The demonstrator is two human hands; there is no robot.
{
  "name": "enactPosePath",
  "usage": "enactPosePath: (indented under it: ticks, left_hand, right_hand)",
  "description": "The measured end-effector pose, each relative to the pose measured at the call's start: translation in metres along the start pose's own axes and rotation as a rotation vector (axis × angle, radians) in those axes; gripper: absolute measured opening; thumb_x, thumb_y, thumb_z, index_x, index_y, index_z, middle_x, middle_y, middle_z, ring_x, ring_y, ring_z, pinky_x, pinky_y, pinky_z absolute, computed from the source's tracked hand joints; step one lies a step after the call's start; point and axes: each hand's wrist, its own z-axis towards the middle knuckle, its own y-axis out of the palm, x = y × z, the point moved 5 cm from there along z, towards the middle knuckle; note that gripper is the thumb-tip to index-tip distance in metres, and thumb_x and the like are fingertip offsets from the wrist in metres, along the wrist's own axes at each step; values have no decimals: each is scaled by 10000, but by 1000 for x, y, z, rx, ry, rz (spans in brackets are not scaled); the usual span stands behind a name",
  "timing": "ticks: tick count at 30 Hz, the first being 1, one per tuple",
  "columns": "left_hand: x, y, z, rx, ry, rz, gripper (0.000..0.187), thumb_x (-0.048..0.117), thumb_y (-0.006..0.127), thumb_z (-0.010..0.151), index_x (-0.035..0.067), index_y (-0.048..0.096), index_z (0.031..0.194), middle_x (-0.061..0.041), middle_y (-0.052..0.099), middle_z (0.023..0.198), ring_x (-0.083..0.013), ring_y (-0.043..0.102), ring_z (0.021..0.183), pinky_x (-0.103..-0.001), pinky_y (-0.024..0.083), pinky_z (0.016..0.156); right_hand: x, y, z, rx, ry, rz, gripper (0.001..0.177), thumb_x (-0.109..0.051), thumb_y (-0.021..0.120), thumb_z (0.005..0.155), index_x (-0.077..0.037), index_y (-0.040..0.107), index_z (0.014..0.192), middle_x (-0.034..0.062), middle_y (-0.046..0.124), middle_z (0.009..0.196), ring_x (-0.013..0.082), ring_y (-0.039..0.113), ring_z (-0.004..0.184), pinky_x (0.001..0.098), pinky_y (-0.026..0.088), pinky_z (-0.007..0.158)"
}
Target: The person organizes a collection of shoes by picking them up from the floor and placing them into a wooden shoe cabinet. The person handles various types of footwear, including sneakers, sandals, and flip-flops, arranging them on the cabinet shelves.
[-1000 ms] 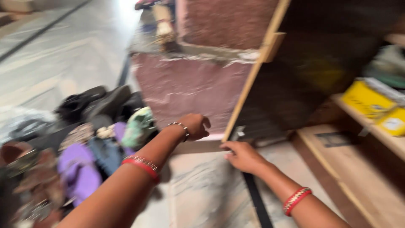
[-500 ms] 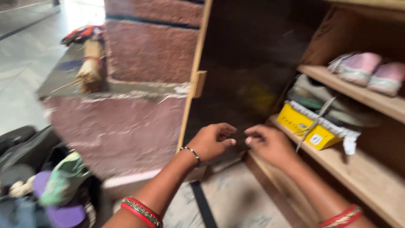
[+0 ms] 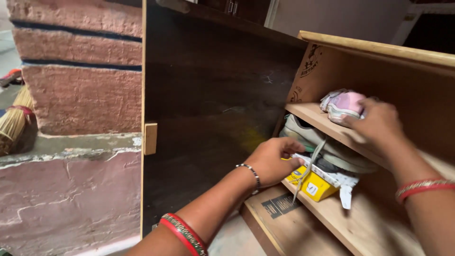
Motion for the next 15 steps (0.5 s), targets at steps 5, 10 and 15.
enactPosePath:
  ticks: [5,10,15]
  left_hand:
    - [9,7,18,-41,-14,36,364,196,725,853,59,725,1191,-121,769,1125,-209,738,1009,-331,582,910]
    - [4,-2,13,-72,-85,113,352,206,713,869,61,726,1189,-126,769,1114,-208,729,1000,-331,572,903]
    - [-19,-18,0,-78,-152,159,344,198,701,883,62,718,1199,-129,762,1118,-201,726,997,-325,567,901]
  right_hand:
    - [37,15,45,-99,134,-5,927,-631,769,763,-189,549,1548,277,632,1367,497,559,1271,556,452,1067]
    - [76,66,94,-226,53,98,1033,-669,766,721,-92,512,1539,276,614,1394,460,584,1282,518,447,1074]
    - [112,105,123,-203,124,-41,1070,-680,841,671,-35,583,1485,304,678,1313,469,670,1180,524,532,989]
